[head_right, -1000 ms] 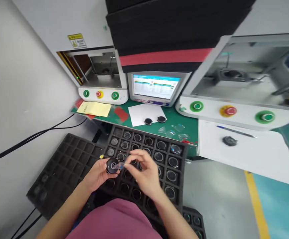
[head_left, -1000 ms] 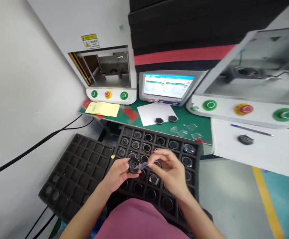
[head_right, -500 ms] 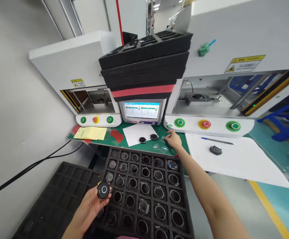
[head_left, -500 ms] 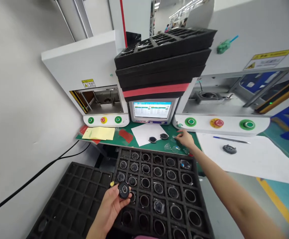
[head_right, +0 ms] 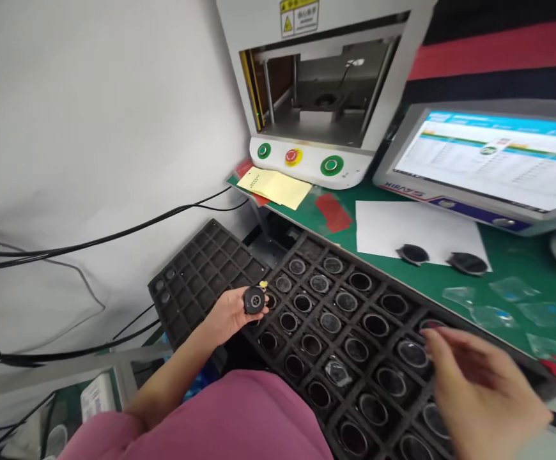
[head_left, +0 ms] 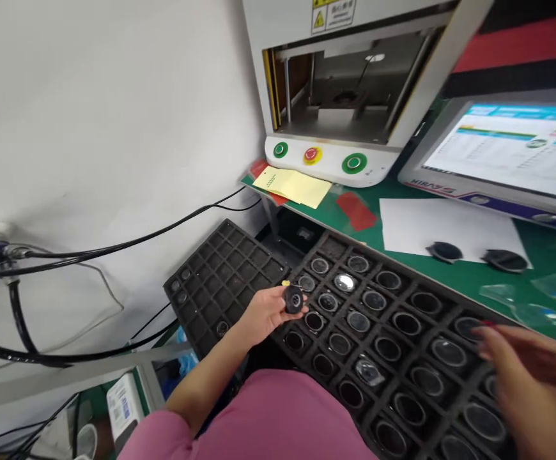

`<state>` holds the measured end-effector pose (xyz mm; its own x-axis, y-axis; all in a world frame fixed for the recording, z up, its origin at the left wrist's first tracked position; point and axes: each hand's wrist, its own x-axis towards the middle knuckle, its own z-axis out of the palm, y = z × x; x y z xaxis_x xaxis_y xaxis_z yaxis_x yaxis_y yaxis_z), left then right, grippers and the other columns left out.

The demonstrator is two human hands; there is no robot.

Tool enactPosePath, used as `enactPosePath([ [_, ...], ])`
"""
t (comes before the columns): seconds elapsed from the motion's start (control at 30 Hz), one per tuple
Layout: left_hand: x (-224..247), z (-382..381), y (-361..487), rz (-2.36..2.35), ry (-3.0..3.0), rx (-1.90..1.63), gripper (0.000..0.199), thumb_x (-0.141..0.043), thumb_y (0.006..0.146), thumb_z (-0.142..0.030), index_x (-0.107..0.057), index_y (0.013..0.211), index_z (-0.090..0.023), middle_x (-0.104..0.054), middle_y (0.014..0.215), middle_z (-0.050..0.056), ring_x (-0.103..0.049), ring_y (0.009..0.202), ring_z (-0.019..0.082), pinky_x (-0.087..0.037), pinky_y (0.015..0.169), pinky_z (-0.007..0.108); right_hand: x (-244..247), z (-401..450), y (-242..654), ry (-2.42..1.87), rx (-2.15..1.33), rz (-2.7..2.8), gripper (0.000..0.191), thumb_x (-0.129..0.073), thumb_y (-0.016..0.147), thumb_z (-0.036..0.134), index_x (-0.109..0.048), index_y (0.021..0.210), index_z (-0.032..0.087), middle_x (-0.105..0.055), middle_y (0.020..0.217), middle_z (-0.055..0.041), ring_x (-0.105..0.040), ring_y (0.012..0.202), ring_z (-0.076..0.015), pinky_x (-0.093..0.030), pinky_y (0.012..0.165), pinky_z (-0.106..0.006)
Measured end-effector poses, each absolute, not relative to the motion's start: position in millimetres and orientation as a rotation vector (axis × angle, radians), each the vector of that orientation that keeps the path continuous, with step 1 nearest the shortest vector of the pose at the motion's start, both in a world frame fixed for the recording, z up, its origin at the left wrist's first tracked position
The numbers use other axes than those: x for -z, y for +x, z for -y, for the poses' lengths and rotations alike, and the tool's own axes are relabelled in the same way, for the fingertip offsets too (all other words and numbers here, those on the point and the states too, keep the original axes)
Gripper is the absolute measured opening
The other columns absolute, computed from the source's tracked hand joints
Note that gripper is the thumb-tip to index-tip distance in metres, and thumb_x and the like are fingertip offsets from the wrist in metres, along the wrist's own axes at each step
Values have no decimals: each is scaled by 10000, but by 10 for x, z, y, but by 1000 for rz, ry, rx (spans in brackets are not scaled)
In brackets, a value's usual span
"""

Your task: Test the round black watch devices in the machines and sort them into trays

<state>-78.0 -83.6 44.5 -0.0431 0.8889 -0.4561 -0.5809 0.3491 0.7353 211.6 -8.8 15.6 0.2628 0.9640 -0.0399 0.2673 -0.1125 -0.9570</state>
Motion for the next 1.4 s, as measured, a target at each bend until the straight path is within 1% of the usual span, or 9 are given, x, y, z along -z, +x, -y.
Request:
enactPosePath([
  [0.27,-739,672,-619,-872,821,-1193,523,-911,554,-231,-738,1046,-199,-661,1018,60,-702,904,201,-560,871,331,-740,536,1412,-1101,-1134,1011,87,-746,795,261,-669,758,249,-610,667,11,-573,634,-154,-451,596,-297],
  [0.5,-816,558,-432,-750,536,-831,625,-871,571,-522,-585,986,-151,-696,712,26,-652,521,134,-507,498,206,-886,446,1404,-873,-1155,1470,404,-734,770,145,-625,1125,306,-710,991,-34,-672,909,-210,-557,803,-370],
  [0.63,-829,567,-403,-755,536,-691,546,-770,680,-595,-545,931,-166,-664,627,3,-617,438,133,-473,436,200,-947,380,1422,-906,-1561,1410,361,-747,786,221,-544,1077,285,-715,804,9,-673,672,-150,-579,628,-275],
  [0.77,-836,604,-366,-847,902,-995,536,-769,740,-477,-602,1158,-186,-699,1084,103,-706,883,202,-583,743,306,-882,354,1418,-987,-1696,1000,415,-818,722,358,-508,987,278,-705,746,20,-667,607,-156,-575,567,-266],
  [0.87,-788,595,-315,-825,1297,-1216,677,-845,676,-273,-584,1300,-243,-607,1339,103,-599,1192,251,-502,1005,378,-836,361,1367,-1041,-1714,788,471,-824,679,489,-513,973,292,-689,734,28,-675,610,-178,-568,540,-280],
  [1.0,-717,538,-256,-785,1409,-1341,631,-815,720,-176,-603,1303,-293,-650,1306,59,-603,1204,225,-473,1042,364,-854,384,1273,-997,-1857,677,498,-838,652,494,-532,989,291,-679,732,32,-653,575,-164,-537,489,-261],
  [1.17,-755,527,-267,-758,1360,-1357,571,-811,736,-257,-630,1278,-274,-691,1228,72,-634,1146,227,-487,1017,375,-896,417,1254,-1006,-1818,746,501,-840,647,498,-587,1015,271,-701,757,-1,-653,572,-167,-566,526,-282],
  [1.3,-849,566,-299,-875,1439,-1295,540,-815,725,-342,-664,1229,-220,-704,1175,113,-665,1088,260,-521,978,409,-995,484,1384,-1087,-1444,849,260,-838,701,353,-680,887,264,-709,754,-15,-668,609,-155,-571,572,-253],
  [1.4,-902,573,-297,-915,1482,-1223,508,-805,723,-400,-690,1180,-210,-719,1129,110,-696,1023,263,-551,925,398,-1092,560,1487,-1008,-1557,955,160,-803,747,350,-695,707,239,-644,579,4,-606,481,-126,-524,479,-213],
])
